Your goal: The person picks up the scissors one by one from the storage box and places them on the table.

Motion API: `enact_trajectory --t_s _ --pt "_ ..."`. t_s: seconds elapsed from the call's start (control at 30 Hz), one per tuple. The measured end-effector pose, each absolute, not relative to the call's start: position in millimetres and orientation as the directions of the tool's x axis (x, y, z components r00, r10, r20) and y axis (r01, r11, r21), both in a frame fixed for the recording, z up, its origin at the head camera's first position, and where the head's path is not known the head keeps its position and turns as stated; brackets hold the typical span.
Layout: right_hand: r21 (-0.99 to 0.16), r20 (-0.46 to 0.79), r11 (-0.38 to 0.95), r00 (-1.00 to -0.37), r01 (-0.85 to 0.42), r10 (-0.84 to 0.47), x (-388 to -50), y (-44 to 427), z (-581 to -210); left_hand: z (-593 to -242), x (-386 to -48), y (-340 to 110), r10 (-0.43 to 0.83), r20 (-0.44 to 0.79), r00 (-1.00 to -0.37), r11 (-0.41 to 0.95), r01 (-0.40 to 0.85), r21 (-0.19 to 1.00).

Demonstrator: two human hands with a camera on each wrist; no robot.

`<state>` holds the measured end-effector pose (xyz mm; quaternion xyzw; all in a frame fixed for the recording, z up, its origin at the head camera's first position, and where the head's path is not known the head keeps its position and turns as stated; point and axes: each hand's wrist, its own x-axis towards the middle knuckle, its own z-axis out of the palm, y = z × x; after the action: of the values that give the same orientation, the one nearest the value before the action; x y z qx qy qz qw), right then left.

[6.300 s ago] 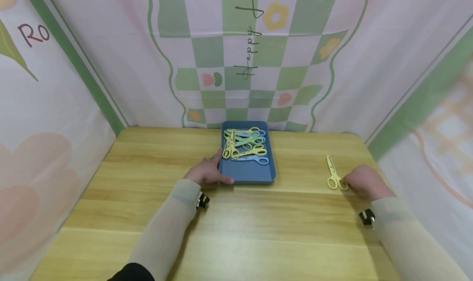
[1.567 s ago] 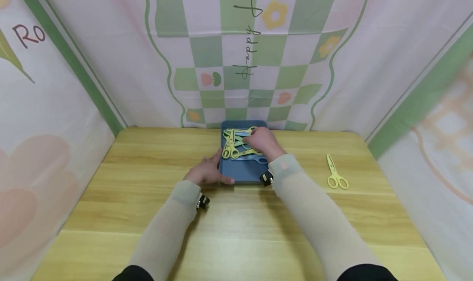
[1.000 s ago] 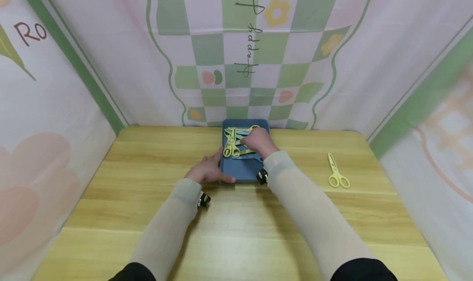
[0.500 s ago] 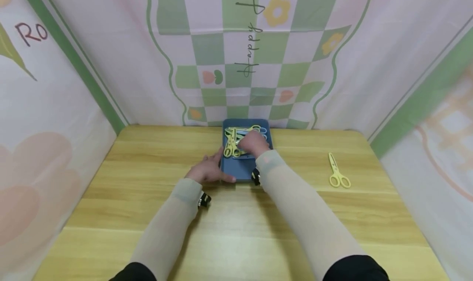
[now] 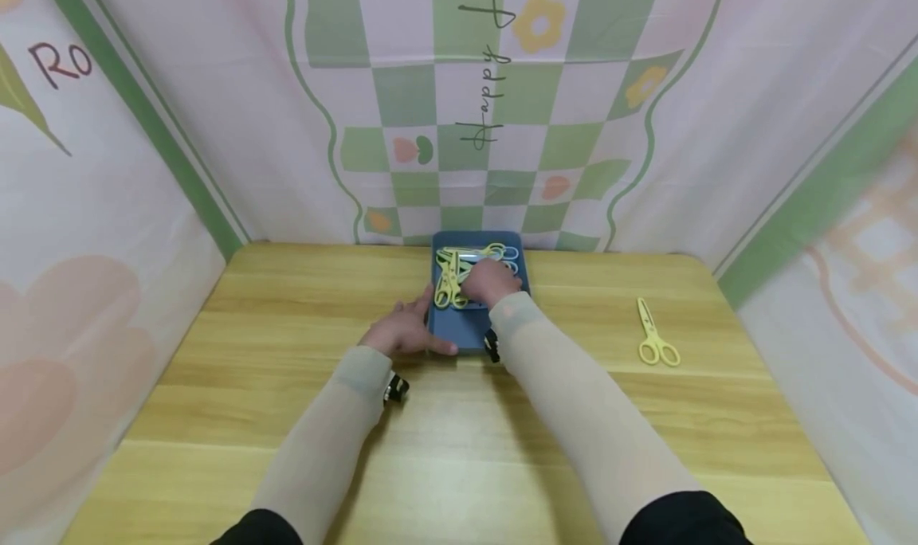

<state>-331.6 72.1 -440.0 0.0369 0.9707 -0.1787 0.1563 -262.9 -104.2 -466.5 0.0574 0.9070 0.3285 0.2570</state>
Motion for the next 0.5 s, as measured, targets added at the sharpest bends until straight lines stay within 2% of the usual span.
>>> enact_trajectory --t_s 0.5 --pt "-0.287 -0.335 0.944 -0.940 0.162 0.059 -334.2 69.1 -440.1 -465.7 -261.2 -103.7 0.267 -0.437 -0.859 0.771 -0.082 0.631"
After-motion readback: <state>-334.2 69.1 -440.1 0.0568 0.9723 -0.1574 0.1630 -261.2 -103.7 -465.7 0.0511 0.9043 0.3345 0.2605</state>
